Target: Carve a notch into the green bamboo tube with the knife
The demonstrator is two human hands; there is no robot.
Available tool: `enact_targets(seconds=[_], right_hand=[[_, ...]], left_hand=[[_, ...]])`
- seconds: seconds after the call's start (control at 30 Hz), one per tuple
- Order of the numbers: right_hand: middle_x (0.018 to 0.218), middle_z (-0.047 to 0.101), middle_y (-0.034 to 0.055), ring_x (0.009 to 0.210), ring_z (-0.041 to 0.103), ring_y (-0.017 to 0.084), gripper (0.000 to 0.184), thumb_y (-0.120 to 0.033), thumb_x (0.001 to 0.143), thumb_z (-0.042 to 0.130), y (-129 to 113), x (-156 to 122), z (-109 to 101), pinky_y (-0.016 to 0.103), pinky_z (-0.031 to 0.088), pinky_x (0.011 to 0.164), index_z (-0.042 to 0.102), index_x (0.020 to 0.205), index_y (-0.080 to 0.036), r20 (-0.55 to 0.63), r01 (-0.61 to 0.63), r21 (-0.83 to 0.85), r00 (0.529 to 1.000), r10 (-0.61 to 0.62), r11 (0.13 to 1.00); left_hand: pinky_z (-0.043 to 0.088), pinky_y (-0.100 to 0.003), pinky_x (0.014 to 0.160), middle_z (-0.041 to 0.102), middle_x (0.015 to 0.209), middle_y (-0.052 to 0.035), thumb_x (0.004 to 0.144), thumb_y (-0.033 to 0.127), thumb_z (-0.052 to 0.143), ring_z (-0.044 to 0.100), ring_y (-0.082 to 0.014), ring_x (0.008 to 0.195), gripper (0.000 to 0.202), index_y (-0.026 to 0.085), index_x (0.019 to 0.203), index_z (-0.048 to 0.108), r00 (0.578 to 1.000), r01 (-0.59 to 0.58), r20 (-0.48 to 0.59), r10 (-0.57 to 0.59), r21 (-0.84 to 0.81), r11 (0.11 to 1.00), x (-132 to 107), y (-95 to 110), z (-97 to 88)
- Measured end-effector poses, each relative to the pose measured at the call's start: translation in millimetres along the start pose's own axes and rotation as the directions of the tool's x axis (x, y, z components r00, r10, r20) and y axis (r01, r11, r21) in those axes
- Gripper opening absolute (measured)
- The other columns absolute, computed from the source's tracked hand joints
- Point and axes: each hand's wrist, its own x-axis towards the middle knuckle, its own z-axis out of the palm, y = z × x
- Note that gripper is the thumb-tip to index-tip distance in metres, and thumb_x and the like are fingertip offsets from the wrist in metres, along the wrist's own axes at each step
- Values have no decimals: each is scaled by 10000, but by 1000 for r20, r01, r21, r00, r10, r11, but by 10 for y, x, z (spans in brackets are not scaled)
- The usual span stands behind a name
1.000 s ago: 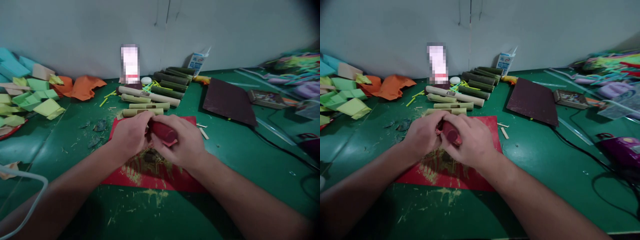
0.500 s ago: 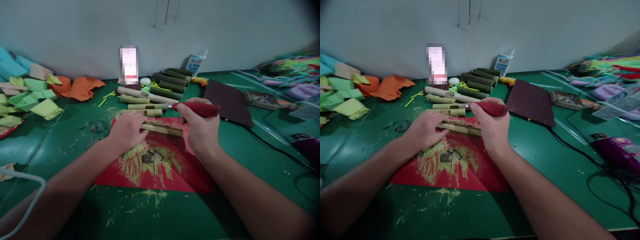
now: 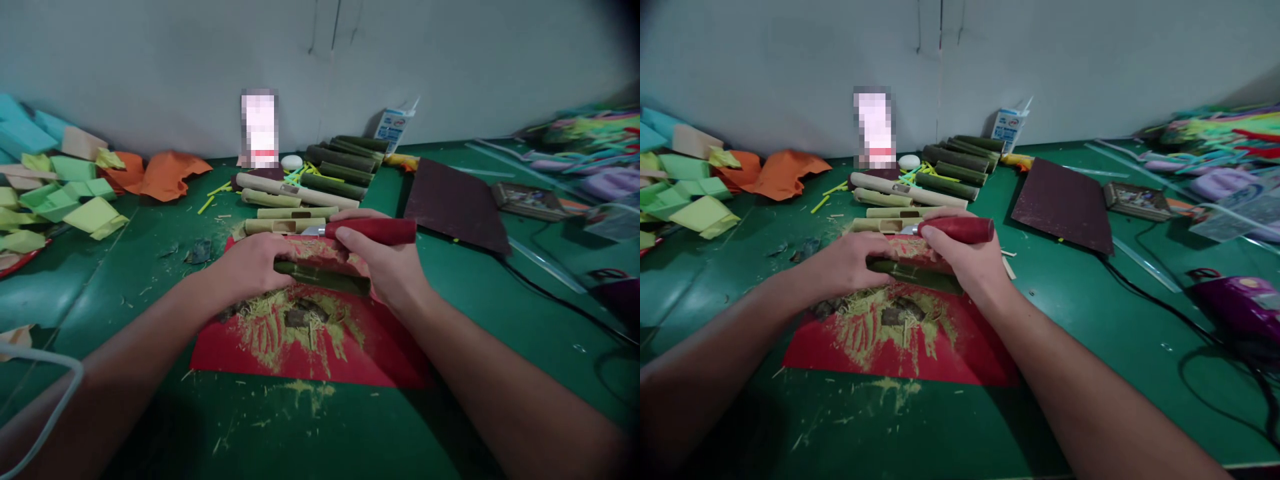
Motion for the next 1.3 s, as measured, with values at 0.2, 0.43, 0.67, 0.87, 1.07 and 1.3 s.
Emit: enact_targets(seconds=[0.2, 0.43, 0.67, 0.87, 1.07, 1.3], right_hand=[[764, 706, -4, 617, 633, 152, 267, -427, 803, 819, -75, -34, -1, 322, 543, 591, 746, 1005, -267, 9, 49, -44, 999, -49, 998], [716, 697, -9, 562, 628, 161, 277, -453, 818, 804, -111, -18, -6, 341, 552, 558, 741, 1040, -299, -70, 137, -74, 987, -142, 988], [698, 684, 6, 545, 616, 160, 360, -590, 920, 638, -34, -17, 1, 328, 514, 479, 739, 1055, -272, -164, 192, -32, 967, -195, 981], [768, 711, -7, 536, 622, 162, 237, -426, 876, 737, -129, -107, 75, 375, 570, 553, 709, 1081, -312, -178, 238, -84, 952, -249, 968], [1035, 758, 35, 753, 714, 190, 250, -403, 886, 742, -58, -69, 49, 392, 628, 705, 704, 1113, -308, -223, 279, -140, 926, -305, 950], [1175, 742, 36, 1031, 710, 219, 332, -387, 798, 832, -9, -77, 70, 408, 619, 911, 728, 1099, -294, -177, 262, -132, 943, -282, 956]], left_hand=[[537, -391, 918, 746, 1091, -55, 778, 321, 738, 683, -253, 1018, 205, 233, 961, 769, 1000, -11, -15, 9, -111, 994, -3, 14, -57], [573, -354, 813, 765, 1019, -35, 706, 362, 835, 704, -219, 885, 329, 220, 997, 776, 977, 115, -125, -170, -359, 926, -39, 89, -222], [616, -426, 931, 746, 1206, -79, 710, 411, 875, 708, -288, 1132, 732, 261, 1370, 596, 907, -32, -285, -311, -782, 623, 19, -60, -101], [635, -446, 900, 743, 1226, -120, 783, 394, 789, 733, -295, 1087, 633, 201, 1352, 592, 896, 19, -173, -409, -905, 424, 44, 29, -69], [633, -423, 855, 783, 1147, -115, 859, 322, 678, 761, -259, 966, 529, 171, 1365, 632, 916, 159, 50, -399, -956, 246, 9, 281, -20], [611, -430, 912, 751, 1269, -109, 863, 322, 721, 740, -292, 1095, 518, 204, 1363, 653, 938, 237, 152, -310, -937, 256, -20, 410, 68]])
